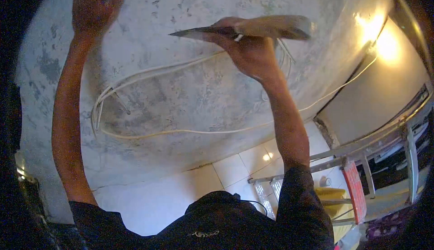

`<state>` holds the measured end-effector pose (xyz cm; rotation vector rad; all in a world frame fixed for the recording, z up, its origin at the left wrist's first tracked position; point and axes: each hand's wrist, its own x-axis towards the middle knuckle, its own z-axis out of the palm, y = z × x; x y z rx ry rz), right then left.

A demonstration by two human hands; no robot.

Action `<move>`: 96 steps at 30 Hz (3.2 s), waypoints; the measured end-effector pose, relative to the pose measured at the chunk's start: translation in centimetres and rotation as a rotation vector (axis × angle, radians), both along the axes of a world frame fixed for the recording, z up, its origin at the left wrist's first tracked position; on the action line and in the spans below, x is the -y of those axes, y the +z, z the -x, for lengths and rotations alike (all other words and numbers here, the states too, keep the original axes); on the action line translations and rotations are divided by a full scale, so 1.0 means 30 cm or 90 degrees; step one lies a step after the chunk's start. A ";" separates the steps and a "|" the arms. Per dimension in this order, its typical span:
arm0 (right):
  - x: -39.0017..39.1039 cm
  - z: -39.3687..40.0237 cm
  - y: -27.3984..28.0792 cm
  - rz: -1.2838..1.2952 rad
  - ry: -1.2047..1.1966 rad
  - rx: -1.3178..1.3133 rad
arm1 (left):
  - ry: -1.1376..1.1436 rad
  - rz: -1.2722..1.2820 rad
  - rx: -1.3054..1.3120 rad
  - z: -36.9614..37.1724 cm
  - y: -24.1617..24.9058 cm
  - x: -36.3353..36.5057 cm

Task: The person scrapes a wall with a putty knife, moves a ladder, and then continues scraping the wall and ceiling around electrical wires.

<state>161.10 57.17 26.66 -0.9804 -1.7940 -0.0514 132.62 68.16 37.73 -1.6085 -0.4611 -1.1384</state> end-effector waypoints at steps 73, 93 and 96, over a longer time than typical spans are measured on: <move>-0.214 -0.766 -0.611 0.116 -0.073 -0.039 | 0.121 -0.017 -0.062 0.066 0.067 -0.115; -0.155 -0.707 -0.655 0.222 -0.175 -0.078 | 0.214 -0.014 -0.060 0.260 0.078 -0.206; -0.201 -0.719 -0.720 0.127 -0.130 -0.144 | 0.255 -0.013 -0.046 0.275 0.061 -0.206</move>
